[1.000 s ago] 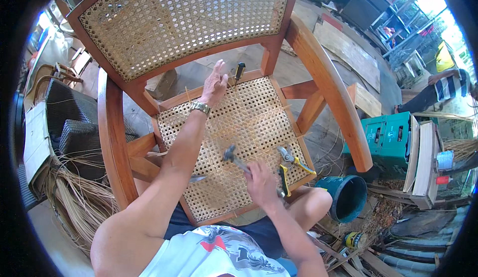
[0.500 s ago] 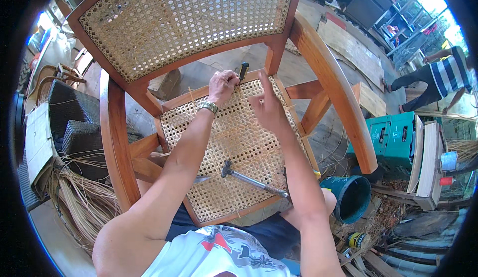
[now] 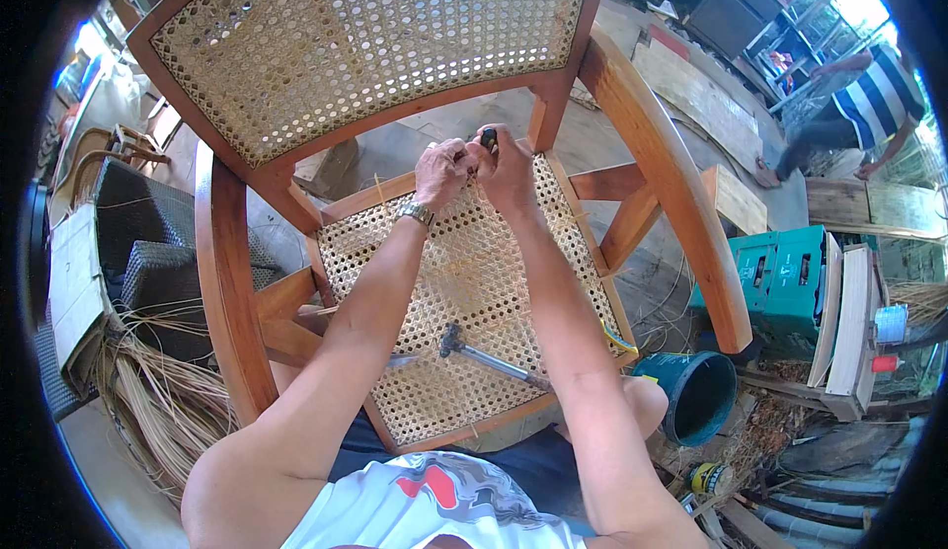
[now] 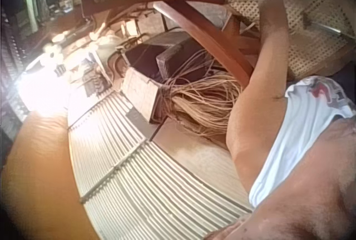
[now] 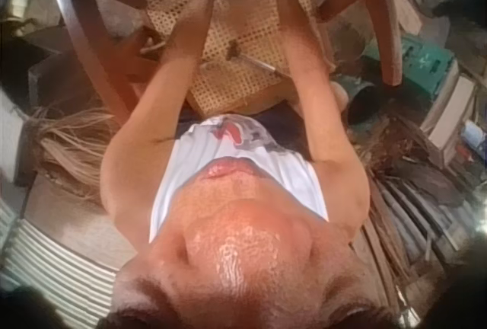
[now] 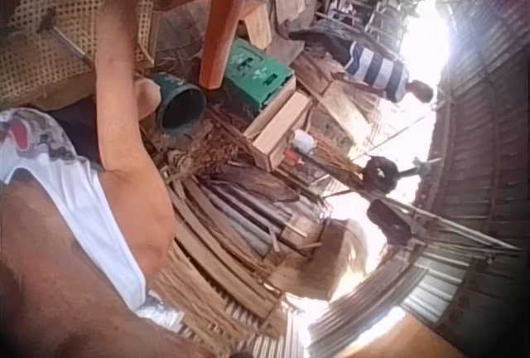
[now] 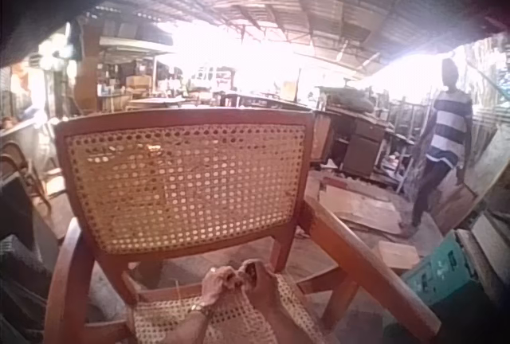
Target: The recorder is repairing the cane webbing of a wooden chair using a hammer, pliers, and a screwdriver.
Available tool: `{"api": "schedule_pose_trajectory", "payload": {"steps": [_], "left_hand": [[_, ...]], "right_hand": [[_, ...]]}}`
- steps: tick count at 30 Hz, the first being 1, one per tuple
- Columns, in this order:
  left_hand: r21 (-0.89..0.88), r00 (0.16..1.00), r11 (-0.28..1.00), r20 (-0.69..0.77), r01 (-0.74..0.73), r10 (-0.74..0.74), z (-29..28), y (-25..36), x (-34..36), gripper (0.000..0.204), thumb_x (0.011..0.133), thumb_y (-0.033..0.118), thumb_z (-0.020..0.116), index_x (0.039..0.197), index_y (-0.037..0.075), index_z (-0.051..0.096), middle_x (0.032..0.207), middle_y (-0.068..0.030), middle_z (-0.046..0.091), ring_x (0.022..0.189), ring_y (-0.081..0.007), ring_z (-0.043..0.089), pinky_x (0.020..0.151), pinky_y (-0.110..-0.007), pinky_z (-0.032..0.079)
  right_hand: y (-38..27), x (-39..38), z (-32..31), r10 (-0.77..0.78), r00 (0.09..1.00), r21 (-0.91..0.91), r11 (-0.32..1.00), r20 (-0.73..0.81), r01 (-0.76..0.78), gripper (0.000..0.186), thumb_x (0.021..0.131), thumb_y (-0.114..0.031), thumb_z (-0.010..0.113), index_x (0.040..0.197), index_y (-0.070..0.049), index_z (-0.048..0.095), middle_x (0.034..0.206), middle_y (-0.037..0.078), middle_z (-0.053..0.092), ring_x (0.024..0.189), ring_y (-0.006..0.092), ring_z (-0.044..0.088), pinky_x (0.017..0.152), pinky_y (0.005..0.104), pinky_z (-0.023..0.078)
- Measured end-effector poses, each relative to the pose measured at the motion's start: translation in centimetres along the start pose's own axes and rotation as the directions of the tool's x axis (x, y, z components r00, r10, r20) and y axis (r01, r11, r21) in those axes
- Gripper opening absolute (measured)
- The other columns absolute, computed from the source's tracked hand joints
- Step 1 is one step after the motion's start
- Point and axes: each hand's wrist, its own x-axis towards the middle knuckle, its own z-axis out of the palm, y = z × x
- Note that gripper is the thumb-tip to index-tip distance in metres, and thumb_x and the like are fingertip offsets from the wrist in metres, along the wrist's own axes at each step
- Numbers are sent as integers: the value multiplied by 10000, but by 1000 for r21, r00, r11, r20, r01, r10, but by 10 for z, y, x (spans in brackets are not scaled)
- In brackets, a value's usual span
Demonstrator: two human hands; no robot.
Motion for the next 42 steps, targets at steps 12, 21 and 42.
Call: {"api": "schedule_pose_trajectory", "payload": {"steps": [12, 21, 42], "left_hand": [[-116, 977, 986, 189, 118, -95, -17, -10, 12, 232, 850, 377, 793, 912, 154, 777, 872, -98, 763, 845, -288, 723, 769, -423, 543], [-124, 982, 986, 166, 111, -89, -10, -1, 14, 226, 840, 368, 793, 910, 154, 776, 864, -97, 758, 869, -295, 699, 804, -435, 534], [-97, 990, 994, 136, 52, -38, -3, -19, 7, 319, 877, 446, 792, 1013, 157, 797, 944, -66, 785, 883, -234, 740, 804, -370, 565]], "right_hand": [[1, -3, 7, 53, 998, 10, 999, 20, -53, 295, 919, -191, 770, 1044, -28, 558, 851, 180, 689, 815, 360, 682, 708, 461, 512], [-19, -3, 10, 114, 975, 3, 993, -193, -116, 308, 883, -196, 804, 938, -9, 565, 800, 146, 576, 721, 329, 594, 680, 429, 479], [31, -113, -124, 153, 985, -428, 898, 75, -107, 301, 904, -208, 729, 1088, 7, 627, 1148, 203, 651, 1079, 395, 635, 946, 454, 504]]}}
